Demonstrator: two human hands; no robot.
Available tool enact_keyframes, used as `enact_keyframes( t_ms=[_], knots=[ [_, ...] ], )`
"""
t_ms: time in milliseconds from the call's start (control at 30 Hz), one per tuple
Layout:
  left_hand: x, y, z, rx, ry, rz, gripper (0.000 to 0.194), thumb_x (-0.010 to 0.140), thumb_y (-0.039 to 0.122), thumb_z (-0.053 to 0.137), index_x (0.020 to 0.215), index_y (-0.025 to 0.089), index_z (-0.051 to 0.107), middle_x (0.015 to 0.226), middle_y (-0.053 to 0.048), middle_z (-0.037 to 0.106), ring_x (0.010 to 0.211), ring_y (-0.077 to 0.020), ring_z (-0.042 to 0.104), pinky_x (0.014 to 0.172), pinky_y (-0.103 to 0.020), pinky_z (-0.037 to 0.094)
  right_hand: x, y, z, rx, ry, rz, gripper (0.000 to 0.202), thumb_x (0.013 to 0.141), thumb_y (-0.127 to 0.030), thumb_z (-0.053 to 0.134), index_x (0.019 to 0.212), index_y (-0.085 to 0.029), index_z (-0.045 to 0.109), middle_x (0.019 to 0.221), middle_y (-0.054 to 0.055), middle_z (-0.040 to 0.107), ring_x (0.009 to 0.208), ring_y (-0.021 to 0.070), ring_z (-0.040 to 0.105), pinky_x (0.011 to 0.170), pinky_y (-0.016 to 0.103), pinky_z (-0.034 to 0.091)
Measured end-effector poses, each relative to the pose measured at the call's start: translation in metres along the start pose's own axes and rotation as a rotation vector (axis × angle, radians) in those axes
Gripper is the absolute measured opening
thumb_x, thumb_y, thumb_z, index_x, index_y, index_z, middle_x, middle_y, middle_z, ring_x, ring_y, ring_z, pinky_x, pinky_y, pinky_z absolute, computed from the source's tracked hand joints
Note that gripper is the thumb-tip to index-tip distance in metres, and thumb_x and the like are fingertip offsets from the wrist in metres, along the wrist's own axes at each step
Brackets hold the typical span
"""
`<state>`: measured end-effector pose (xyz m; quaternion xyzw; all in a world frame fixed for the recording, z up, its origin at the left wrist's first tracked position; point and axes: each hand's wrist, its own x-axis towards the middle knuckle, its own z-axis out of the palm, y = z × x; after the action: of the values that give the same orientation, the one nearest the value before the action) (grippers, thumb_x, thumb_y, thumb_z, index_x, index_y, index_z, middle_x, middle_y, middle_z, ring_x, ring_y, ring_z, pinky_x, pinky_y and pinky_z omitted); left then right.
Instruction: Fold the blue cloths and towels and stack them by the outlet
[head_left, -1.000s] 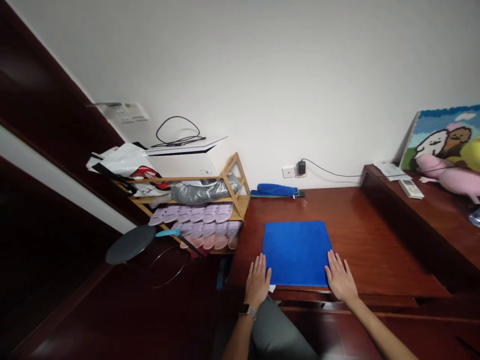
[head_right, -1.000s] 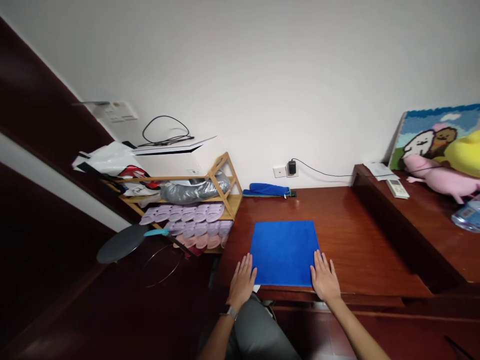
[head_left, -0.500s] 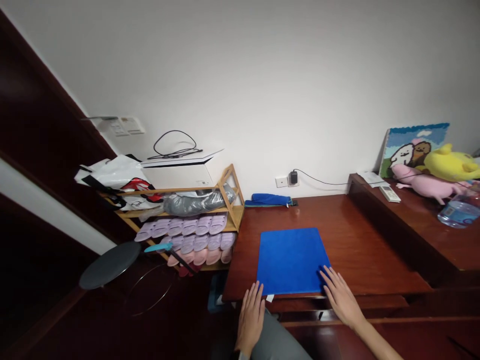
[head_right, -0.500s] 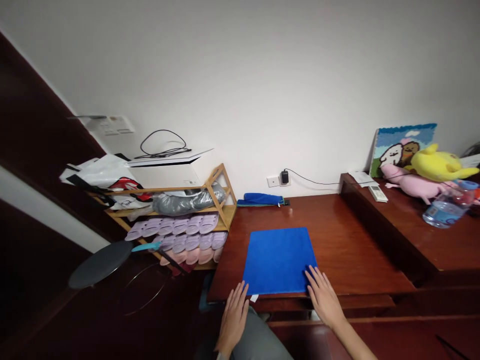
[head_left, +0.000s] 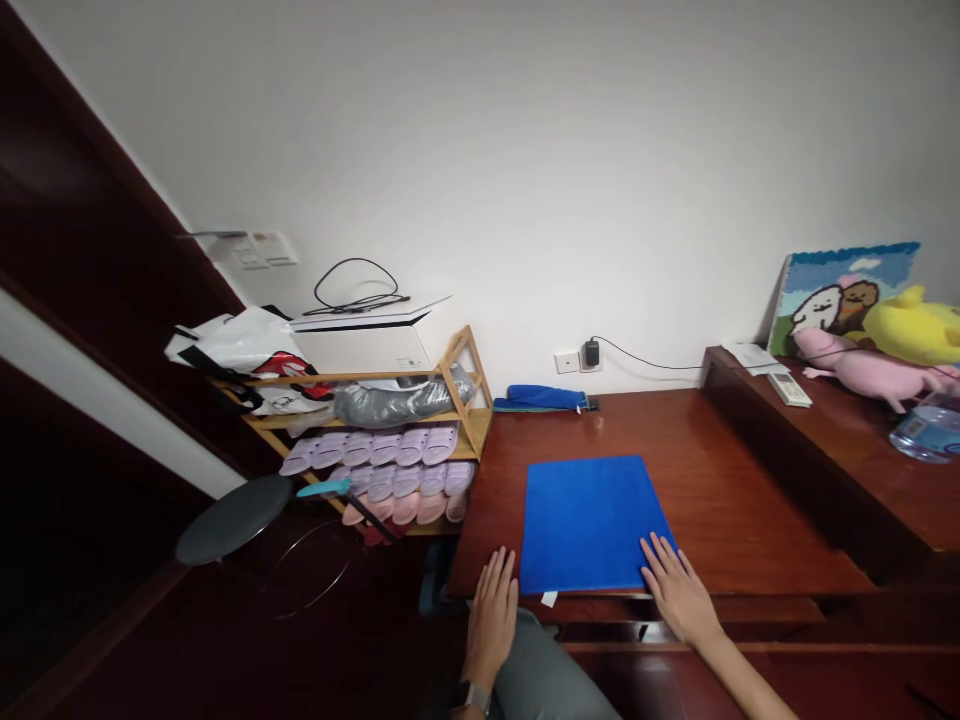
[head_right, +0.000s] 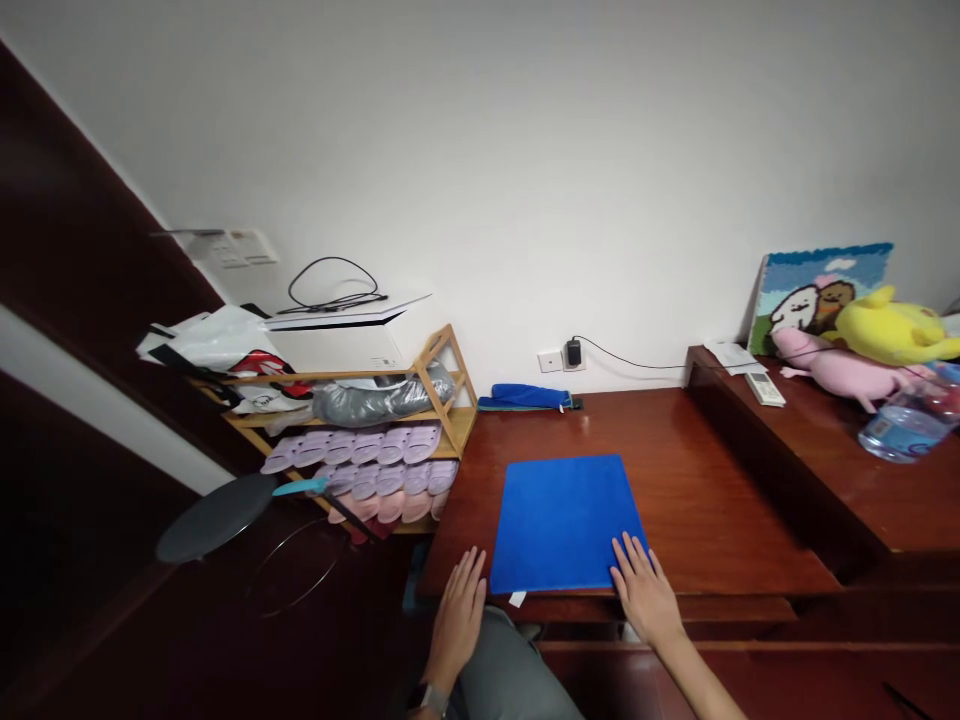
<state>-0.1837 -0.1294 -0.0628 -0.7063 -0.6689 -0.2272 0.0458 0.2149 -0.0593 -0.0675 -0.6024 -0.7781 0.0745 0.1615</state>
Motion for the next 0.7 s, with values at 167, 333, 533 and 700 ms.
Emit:
enact_keyframes(
  t_ms=[167, 333, 533, 700],
  knots=[
    [0.058, -0.043, 0.0, 0.078, 0.062, -0.081, 0.052, 0.107, 0.03, 0.034, 0.154, 0.021, 0.054, 0.159, -0.011, 0.055, 0.15, -0.0273, 0.048, 0.124, -0.054, 0.041, 0.03, -0.04, -0.028, -0.078, -0.066, 0.083, 0.062, 0.106, -0.049, 0.028, 0.156, -0.024, 0.055, 0.167, 0.007, 0.042, 0.158, 0.0314, 0.033, 0.129, 0.054, 0.025],
    [0.107, -0.069, 0.013, 0.187, -0.007, -0.115, 0.052, 0.106, 0.029, 0.035, 0.147, 0.014, 0.062, 0.155, -0.015, 0.059, 0.147, -0.0297, 0.053, 0.122, -0.052, 0.042, 0.089, -0.113, -0.017, -0.069, -0.119, 0.125, 0.061, 0.105, -0.056, 0.033, 0.164, -0.038, 0.036, 0.175, -0.001, 0.022, 0.162, 0.0359, 0.018, 0.128, 0.066, 0.014],
    [0.106, -0.085, 0.034, 0.252, 0.02, -0.101, 0.052, 0.106, 0.032, 0.035, 0.15, 0.018, 0.059, 0.158, -0.012, 0.057, 0.148, -0.0284, 0.051, 0.122, -0.052, 0.042, 0.13, -0.09, 0.015, -0.129, -0.145, 0.188, 0.065, 0.102, -0.062, 0.036, 0.164, -0.042, 0.033, 0.175, -0.001, 0.022, 0.162, 0.0366, 0.017, 0.127, 0.07, 0.01],
    [0.103, -0.092, 0.039, 0.246, 0.056, -0.085, 0.053, 0.107, 0.034, 0.033, 0.149, 0.02, 0.061, 0.157, -0.01, 0.058, 0.147, -0.0292, 0.052, 0.119, -0.053, 0.045, 0.168, -0.005, 0.006, -0.136, -0.121, 0.219, 0.067, 0.101, -0.066, 0.032, 0.164, -0.045, 0.031, 0.175, -0.004, 0.025, 0.162, 0.034, 0.018, 0.128, 0.068, 0.011]
  ],
)
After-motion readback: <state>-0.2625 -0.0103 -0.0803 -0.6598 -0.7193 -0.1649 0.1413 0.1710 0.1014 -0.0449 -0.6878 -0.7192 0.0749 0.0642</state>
